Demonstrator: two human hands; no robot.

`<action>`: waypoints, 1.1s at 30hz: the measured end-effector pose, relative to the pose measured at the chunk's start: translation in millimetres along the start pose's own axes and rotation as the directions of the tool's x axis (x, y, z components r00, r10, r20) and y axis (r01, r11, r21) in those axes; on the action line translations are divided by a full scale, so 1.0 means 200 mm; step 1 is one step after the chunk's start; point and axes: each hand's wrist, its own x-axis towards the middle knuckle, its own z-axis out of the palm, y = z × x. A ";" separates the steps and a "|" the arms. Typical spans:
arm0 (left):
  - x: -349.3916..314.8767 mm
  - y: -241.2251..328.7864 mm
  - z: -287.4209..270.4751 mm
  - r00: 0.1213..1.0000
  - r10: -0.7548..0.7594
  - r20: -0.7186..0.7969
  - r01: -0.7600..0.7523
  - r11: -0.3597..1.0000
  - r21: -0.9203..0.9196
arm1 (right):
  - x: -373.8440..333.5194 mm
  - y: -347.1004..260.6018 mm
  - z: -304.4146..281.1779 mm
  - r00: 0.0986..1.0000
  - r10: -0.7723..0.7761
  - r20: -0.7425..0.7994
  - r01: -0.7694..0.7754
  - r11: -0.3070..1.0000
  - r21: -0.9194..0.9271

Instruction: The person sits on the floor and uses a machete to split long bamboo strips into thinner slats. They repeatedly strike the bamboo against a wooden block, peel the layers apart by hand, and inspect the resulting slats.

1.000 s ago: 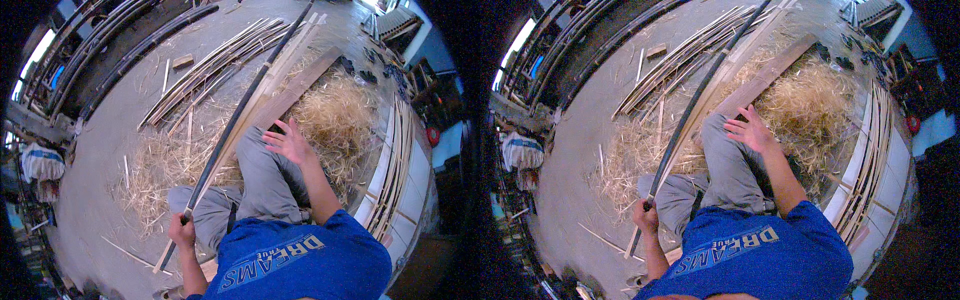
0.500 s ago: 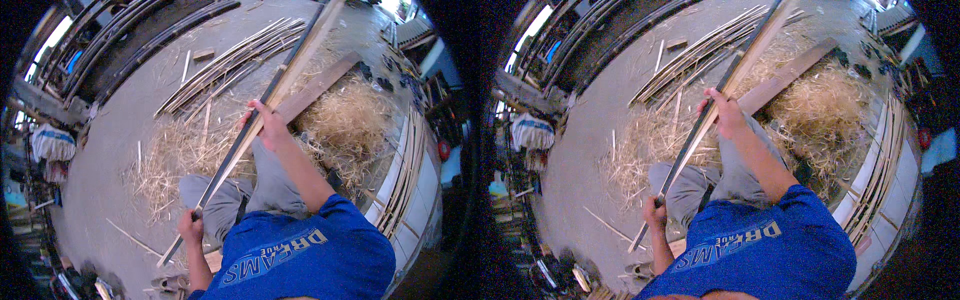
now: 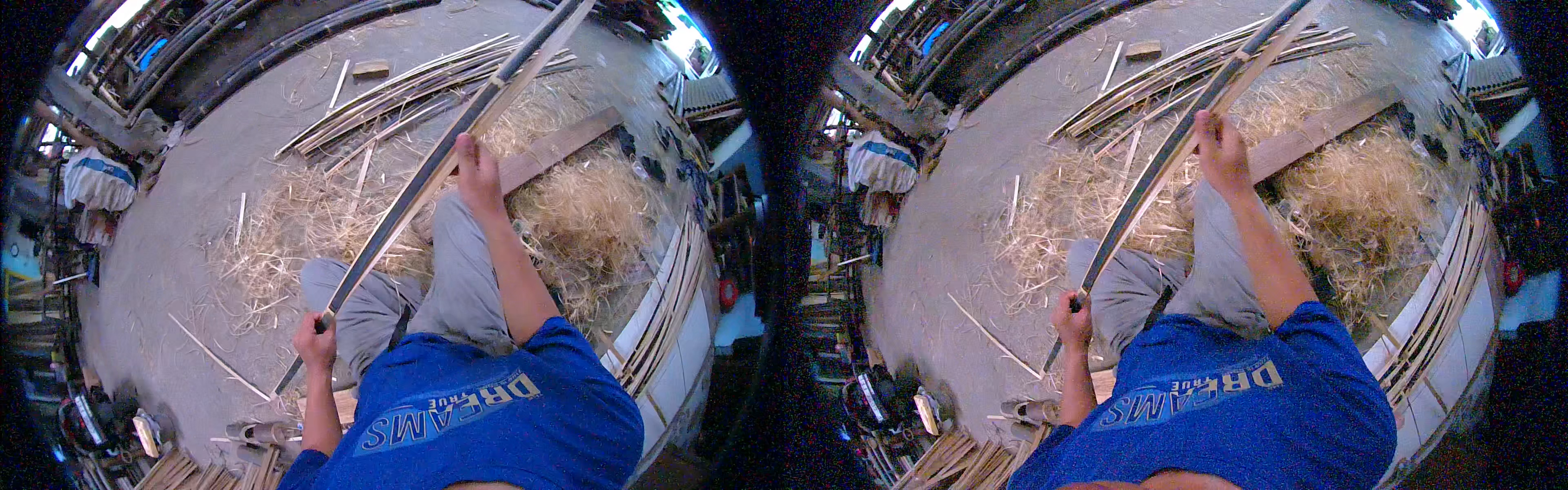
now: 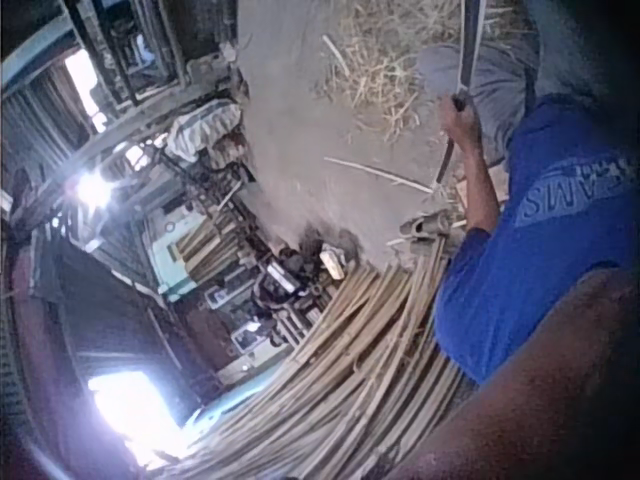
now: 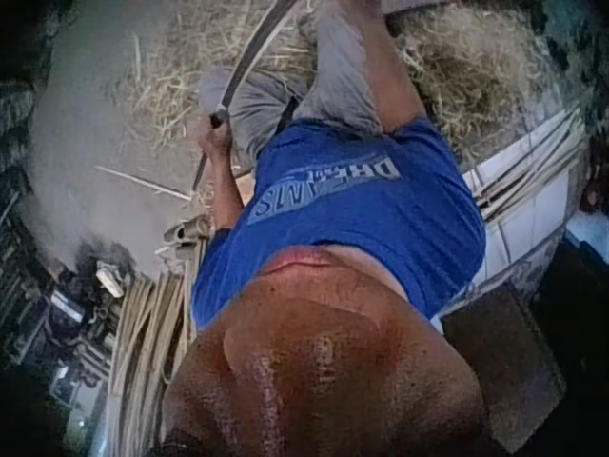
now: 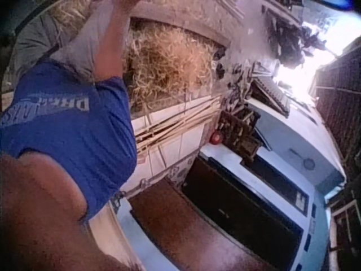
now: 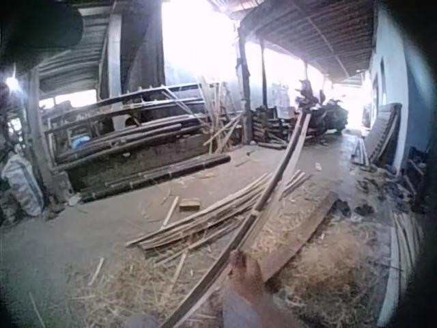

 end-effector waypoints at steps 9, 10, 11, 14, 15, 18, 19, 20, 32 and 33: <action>-0.04 -0.02 -0.01 0.997 -0.024 -0.075 0.025 1.000 0.007 | 0.05 0.00 -0.15 0.990 0.090 -0.106 -0.063 0.970 0.236; -0.04 -0.02 -0.01 0.997 -0.028 -0.067 0.029 1.000 0.005 | 0.05 0.00 -0.15 0.996 0.066 -0.063 -0.053 0.981 0.186; -0.05 -0.03 -0.01 0.998 -0.010 -0.065 0.012 0.999 0.046 | 0.06 0.00 -0.15 0.999 0.043 -0.019 -0.040 0.990 0.137; -0.05 -0.04 0.00 0.998 0.027 -0.048 -0.021 0.993 0.117 | 0.08 0.07 -0.14 0.997 -0.070 0.018 0.071 0.991 -0.110; -0.05 -0.03 0.00 0.999 0.021 -0.043 -0.016 0.994 0.109 | 0.08 0.11 -0.12 0.993 -0.113 0.024 0.116 0.972 -0.205; -0.08 -0.03 0.00 0.999 0.035 -0.028 -0.031 0.992 0.119 | 0.08 0.20 -0.13 0.994 0.106 -0.014 -0.107 0.986 -0.130; -0.08 -0.04 0.00 0.999 0.042 -0.023 -0.038 0.991 0.128 | 0.06 0.25 -0.14 0.992 0.117 -0.057 -0.122 0.987 -0.102; -0.09 -0.04 0.00 0.999 0.036 -0.012 -0.034 0.991 0.131 | 0.05 0.31 -0.15 0.987 0.128 -0.100 -0.136 0.988 -0.074; -0.08 0.00 0.06 0.997 0.079 0.015 -0.080 0.995 0.062 | -0.23 0.33 -0.14 0.990 0.117 -0.074 -0.137 0.905 -0.404; -0.07 0.01 0.06 0.997 0.081 0.017 -0.082 0.996 0.046 | -0.20 0.35 -0.16 0.996 0.059 -0.072 -0.088 0.849 -0.521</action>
